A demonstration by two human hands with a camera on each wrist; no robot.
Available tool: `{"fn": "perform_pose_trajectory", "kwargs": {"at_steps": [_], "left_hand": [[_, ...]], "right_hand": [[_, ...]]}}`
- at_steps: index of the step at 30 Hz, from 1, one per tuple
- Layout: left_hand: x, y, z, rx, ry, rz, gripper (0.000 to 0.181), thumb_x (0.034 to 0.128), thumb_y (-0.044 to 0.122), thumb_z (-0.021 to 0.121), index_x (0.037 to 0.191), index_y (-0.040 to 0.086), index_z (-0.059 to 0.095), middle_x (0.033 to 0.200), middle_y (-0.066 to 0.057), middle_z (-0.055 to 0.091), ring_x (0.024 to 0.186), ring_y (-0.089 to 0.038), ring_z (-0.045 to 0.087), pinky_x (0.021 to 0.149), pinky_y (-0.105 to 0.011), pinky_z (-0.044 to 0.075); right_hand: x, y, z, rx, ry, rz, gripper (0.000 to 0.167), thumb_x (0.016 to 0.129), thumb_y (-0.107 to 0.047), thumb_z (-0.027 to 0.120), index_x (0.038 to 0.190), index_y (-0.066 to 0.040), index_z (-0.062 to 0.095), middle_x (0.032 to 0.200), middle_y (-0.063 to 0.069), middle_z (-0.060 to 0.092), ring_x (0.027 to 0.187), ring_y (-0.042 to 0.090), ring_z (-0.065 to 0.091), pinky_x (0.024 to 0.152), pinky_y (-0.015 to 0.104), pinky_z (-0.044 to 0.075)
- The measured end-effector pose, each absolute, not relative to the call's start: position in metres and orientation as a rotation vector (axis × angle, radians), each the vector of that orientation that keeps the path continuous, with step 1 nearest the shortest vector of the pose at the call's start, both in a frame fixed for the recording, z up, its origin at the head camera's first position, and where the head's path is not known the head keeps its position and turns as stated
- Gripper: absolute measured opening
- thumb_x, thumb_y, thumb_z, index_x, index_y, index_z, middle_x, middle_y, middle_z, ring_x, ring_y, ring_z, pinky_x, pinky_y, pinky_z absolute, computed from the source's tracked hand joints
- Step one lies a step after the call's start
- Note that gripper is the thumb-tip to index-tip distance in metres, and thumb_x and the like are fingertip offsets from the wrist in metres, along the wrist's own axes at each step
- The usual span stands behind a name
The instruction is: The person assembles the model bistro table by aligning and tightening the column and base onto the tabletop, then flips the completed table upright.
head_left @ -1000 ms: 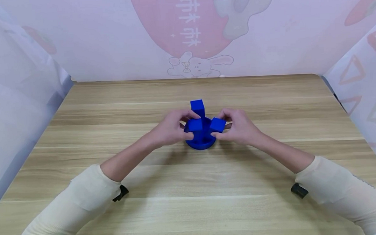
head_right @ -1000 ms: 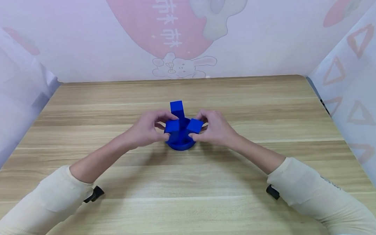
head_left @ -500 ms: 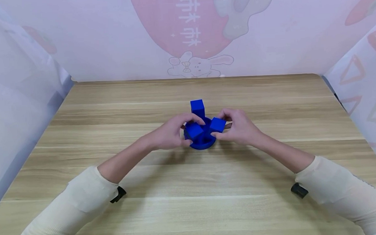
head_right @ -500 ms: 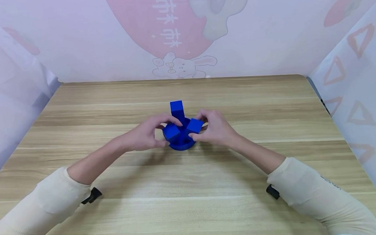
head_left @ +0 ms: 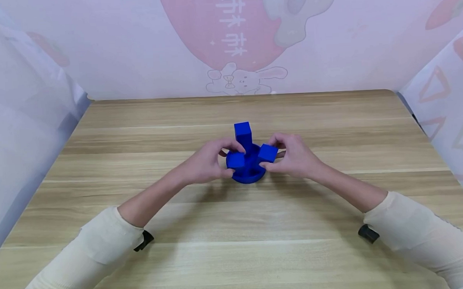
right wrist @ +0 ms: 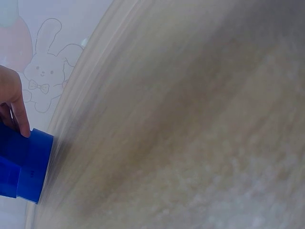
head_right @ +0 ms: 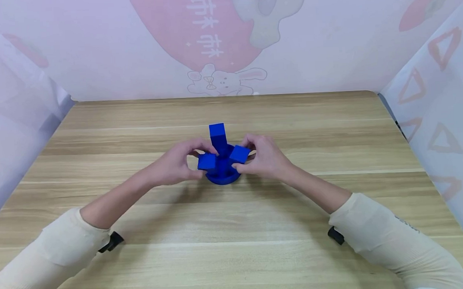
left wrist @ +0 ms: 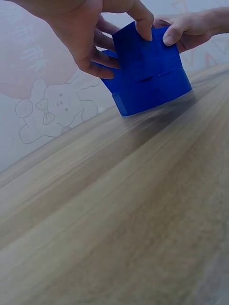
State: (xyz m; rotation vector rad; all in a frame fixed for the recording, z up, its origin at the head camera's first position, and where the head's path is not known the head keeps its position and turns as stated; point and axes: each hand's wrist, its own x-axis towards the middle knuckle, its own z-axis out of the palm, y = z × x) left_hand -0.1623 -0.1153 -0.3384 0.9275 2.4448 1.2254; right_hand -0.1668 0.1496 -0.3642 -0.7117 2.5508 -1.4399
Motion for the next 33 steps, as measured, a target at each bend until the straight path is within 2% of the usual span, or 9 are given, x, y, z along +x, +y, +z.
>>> {"fn": "perform_pose_trajectory", "kwargs": {"at_steps": [5,8,16,24,30,33], "left_hand": [[-0.165,-0.121,-0.339,1.002,2.394,1.250,0.038,0.0784,-0.014,0.068,0.114,0.000,0.070,0.122,-0.014,0.070,0.118,-0.031,0.061,0.095,-0.050,0.053],[-0.166,-0.123,-0.340,1.008,2.396,1.252,0.039,0.0781,-0.015,0.069,0.114,0.000,0.069,0.122,-0.014,0.070,0.117,-0.032,0.061,0.093,-0.050,0.054],[-0.159,-0.123,-0.341,0.771,2.481,1.245,0.058,0.0790,0.010,0.090,0.126,-0.004,0.058,0.122,-0.016,0.066,0.116,-0.031,0.059,0.097,-0.048,0.052],[-0.153,-0.121,-0.339,0.607,2.521,1.338,0.045,0.0786,0.007,0.089,0.112,-0.004,0.062,0.111,-0.016,0.068,0.099,-0.030,0.067,0.092,-0.047,0.058],[-0.152,-0.119,-0.336,0.554,2.538,1.310,0.041,0.0791,0.008,0.089,0.109,-0.002,0.062,0.108,-0.014,0.069,0.096,-0.028,0.067,0.080,-0.036,0.059],[-0.152,-0.118,-0.337,0.555,2.549,1.300,0.041,0.0790,0.008,0.089,0.109,-0.003,0.063,0.105,-0.014,0.069,0.093,-0.027,0.066,0.078,-0.032,0.057]], "right_hand": [[-0.167,0.149,-0.365,-0.713,2.545,-1.449,0.030,0.079,-0.005,0.088,0.096,0.001,0.064,0.096,0.014,0.071,0.095,0.031,0.073,0.084,0.044,0.062],[-0.167,0.149,-0.364,-0.709,2.544,-1.452,0.030,0.079,-0.004,0.088,0.096,0.001,0.064,0.096,0.014,0.071,0.094,0.031,0.073,0.084,0.045,0.062],[-0.166,0.149,-0.364,-0.698,2.546,-1.448,0.030,0.079,-0.005,0.088,0.096,0.001,0.065,0.097,0.014,0.071,0.093,0.030,0.072,0.084,0.043,0.062],[-0.166,0.149,-0.366,-0.702,2.550,-1.449,0.029,0.079,-0.004,0.088,0.096,0.001,0.065,0.096,0.014,0.071,0.093,0.030,0.073,0.084,0.042,0.063],[-0.165,0.149,-0.365,-0.715,2.559,-1.458,0.029,0.079,-0.003,0.088,0.096,0.002,0.065,0.095,0.014,0.071,0.091,0.031,0.073,0.083,0.045,0.063],[-0.165,0.148,-0.365,-0.724,2.565,-1.463,0.029,0.078,-0.003,0.088,0.096,0.002,0.066,0.094,0.014,0.071,0.091,0.031,0.073,0.083,0.047,0.062]]}}
